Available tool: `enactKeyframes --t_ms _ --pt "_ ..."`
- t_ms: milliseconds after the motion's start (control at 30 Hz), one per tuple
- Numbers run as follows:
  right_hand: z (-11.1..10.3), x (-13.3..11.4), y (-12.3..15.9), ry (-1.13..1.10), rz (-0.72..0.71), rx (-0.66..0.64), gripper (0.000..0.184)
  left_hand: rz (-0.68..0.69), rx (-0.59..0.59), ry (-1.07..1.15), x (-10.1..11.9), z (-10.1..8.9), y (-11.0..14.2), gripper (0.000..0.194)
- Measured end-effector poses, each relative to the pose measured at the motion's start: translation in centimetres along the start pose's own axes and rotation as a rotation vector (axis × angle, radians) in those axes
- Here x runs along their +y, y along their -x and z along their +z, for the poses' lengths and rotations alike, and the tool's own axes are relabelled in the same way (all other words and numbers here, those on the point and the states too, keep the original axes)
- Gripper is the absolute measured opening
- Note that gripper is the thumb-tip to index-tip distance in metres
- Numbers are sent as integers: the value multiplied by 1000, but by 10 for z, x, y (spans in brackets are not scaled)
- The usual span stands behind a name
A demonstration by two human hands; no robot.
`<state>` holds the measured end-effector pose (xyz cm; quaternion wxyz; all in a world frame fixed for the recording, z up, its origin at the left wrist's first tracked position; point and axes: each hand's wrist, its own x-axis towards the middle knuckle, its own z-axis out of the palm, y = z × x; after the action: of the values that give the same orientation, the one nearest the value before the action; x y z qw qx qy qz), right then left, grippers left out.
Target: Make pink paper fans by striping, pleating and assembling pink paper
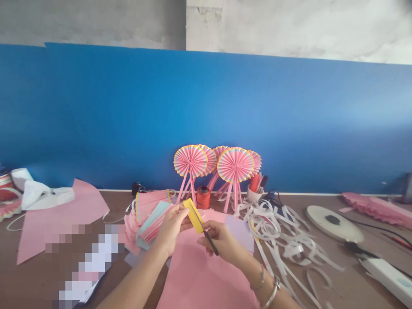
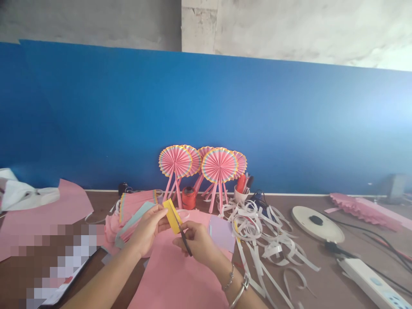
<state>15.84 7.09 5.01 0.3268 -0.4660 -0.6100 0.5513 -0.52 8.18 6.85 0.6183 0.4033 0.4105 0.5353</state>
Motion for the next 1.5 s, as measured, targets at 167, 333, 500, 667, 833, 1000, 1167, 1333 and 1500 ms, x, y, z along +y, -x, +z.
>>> enactKeyframes --t_ms 167,333,500,667,833,1000,1167,1333,1500 --pt "0 -2 1 7 20 7 30 6 -3 -9 1 1 1 22" --pt "1 -3 0 -27 12 11 33 -7 -1 -34 0 3 0 24" --pt "1 -4 1 -28 8 18 35 -16 -8 -29 -2 4 0 25" --pt "1 -1 0 -9 21 27 33 -59 17 -3 -8 3 -2 26" --pt "0 4 -4 -32 61 64 33 -93 49 0 -16 -1 -8 29" --pt "1 4 -5 -229 -5 149 36 -100 56 1 -19 -2 -10 29" --pt "2 3 -3 -299 -12 179 32 -110 7 -25 -17 2 -5 32" --pt "-1 2 -3 -322 -35 216 34 -144 -51 -152 -11 7 1 32" --pt "-5 0 -4 -209 -29 153 32 -93 19 -118 -7 5 0 26"
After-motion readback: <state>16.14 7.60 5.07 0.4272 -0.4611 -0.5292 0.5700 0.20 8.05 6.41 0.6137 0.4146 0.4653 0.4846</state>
